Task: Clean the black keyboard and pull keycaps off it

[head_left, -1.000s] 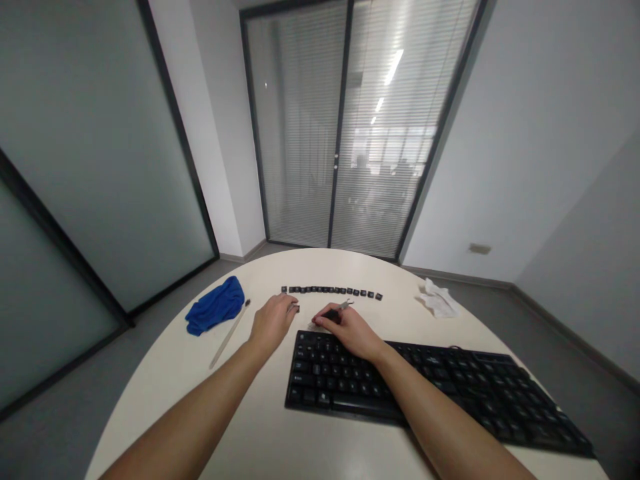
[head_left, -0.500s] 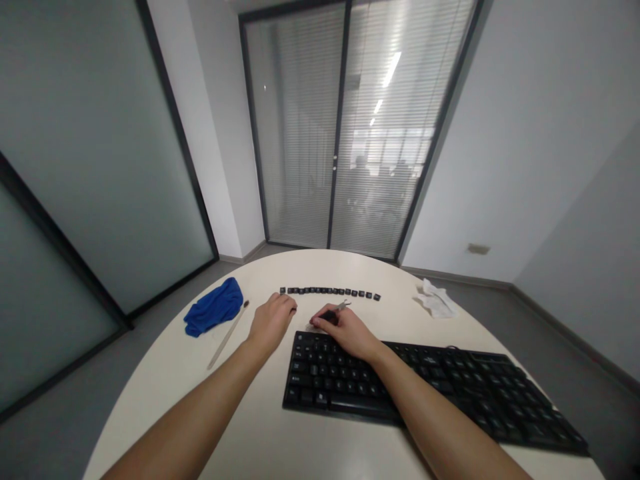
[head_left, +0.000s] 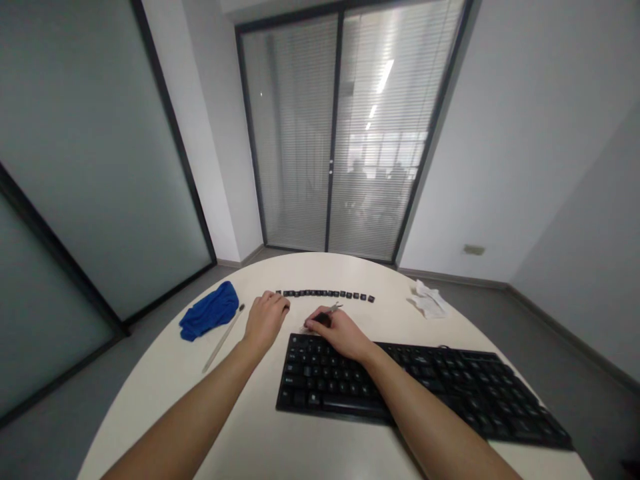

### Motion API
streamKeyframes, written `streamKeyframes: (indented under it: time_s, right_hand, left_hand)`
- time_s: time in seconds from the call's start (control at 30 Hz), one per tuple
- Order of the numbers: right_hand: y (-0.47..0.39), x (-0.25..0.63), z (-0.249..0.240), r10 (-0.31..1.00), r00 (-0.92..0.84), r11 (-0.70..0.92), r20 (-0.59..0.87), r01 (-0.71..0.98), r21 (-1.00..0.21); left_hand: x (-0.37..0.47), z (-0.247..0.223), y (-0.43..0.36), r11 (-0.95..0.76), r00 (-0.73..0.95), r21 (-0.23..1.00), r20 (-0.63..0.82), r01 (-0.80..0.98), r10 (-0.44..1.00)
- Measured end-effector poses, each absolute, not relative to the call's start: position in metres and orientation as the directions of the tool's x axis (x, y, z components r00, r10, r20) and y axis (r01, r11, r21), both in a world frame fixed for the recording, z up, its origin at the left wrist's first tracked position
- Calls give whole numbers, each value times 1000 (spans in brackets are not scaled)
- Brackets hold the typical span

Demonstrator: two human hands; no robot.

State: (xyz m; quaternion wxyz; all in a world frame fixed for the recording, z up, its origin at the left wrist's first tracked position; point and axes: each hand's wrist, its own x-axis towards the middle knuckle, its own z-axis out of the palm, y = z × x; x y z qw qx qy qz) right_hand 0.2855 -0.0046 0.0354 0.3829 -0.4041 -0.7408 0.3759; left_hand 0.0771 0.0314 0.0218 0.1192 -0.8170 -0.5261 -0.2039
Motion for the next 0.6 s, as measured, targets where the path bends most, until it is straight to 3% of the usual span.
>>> streamKeyframes:
  time_s: [0.17, 0.6]
  right_hand:
    - [-3, 285, 33, 882, -379, 403, 279, 304, -863]
    - [-4, 287, 33, 892, -378, 367, 247, 290, -884]
  left_hand:
    - [78, 26, 40, -421, 391, -35, 446, 906, 805]
    - [74, 14, 52, -376, 275, 92, 528, 922, 804]
